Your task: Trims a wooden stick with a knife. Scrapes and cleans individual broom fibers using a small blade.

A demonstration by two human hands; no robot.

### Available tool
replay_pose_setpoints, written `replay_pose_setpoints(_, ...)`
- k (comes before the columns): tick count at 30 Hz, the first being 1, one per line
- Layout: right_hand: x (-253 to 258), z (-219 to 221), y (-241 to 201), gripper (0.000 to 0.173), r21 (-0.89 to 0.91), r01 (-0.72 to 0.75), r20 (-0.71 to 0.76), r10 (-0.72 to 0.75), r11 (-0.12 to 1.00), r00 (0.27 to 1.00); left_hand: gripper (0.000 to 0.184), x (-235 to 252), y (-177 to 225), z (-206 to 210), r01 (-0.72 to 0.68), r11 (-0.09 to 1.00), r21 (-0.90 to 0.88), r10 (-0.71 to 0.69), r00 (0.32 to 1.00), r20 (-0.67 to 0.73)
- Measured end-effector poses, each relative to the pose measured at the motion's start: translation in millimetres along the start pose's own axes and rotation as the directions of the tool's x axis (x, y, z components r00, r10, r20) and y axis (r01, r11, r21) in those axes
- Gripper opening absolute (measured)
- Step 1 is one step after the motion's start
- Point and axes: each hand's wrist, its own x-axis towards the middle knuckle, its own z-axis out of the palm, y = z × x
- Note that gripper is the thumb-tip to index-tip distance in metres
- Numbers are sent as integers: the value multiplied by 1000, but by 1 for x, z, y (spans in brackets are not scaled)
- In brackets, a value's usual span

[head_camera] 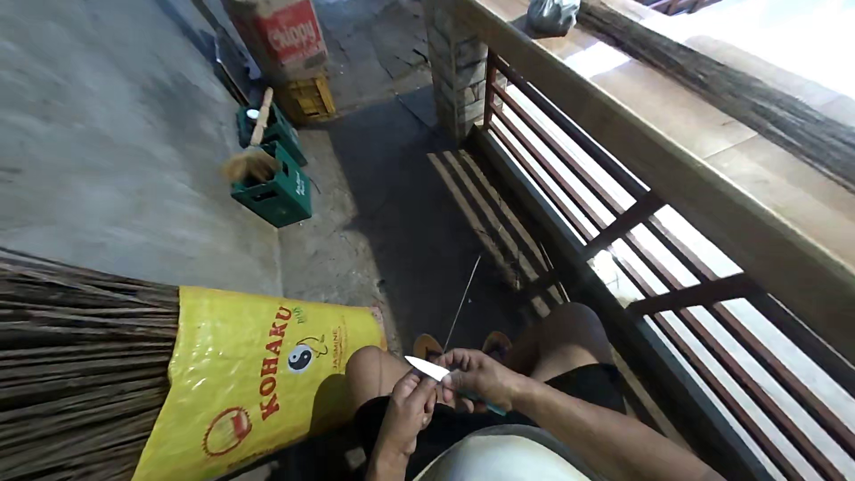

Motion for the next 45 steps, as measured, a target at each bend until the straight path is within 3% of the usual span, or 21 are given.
replay_pose_setpoints(6, -2, -20, -32, 23, 64, 70, -190, -56, 996, 980, 16, -2, -2, -5, 34, 999, -16, -33, 998, 47)
replay_pose_setpoints(12, -5, -17, -30, 22, 73, 6, -74, -1, 997, 997, 15, 1, -1, 0, 21, 1000, -22, -20, 998, 58)
replay_pose_setpoints(17, -7, -41, -56, 23, 129, 100, -372, -46, 987, 927, 14, -5, -1, -5, 34, 999, 12, -35, 999, 39)
replay_pose_setpoints(22, -10, -22, -35, 24, 100, 8, -171, 9, 995, 985, 13, -2, -4, -4, 31, 999, 22, -33, 998, 51)
replay_pose_setpoints(27, -8, -46, -62, 17, 119, 103, -420, -44, 987, 906, 13, -7, -5, -9, 39, 999, 38, -41, 998, 50)
replay_pose_setpoints(30, -9, -35, -59, 28, 95, 82, -360, -42, 992, 932, 13, -5, -7, -7, 56, 997, 55, -59, 997, 58)
replay_pose_setpoints(33, -12, -32, -55, 25, 69, 33, -291, -12, 997, 957, 13, -5, -7, -9, 44, 998, 37, -48, 995, 88)
replay_pose_setpoints(36, -14, -62, -70, 18, 57, 116, -475, -76, 992, 877, 14, -11, -6, -18, 46, 998, 47, -50, 994, 94)
replay_pose_setpoints(39, -19, -105, -83, 21, 71, 265, -719, -135, 962, 682, 14, -19, -5, -32, 62, 995, 81, -67, 996, 60)
replay_pose_setpoints(41, -26, -113, -89, 22, 7, 307, -803, -177, 952, 568, 13, -20, -4, -41, 65, 985, 160, -67, 998, 10)
replay_pose_setpoints(42, -31, -108, -90, 22, -71, 296, -794, -234, 952, 561, 12, -20, -3, -44, 63, 974, 220, -61, 998, -17)
replay_pose_setpoints(44, -38, -86, -85, 25, -345, 252, -653, -424, 904, 628, 12, -15, 3, -42, 42, 930, 366, -24, 998, -52)
replay_pose_setpoints(45, -40, -76, -80, 28, -513, 240, -522, -521, 825, 675, 14, -11, 8, -38, 14, 887, 462, 7, 999, -44)
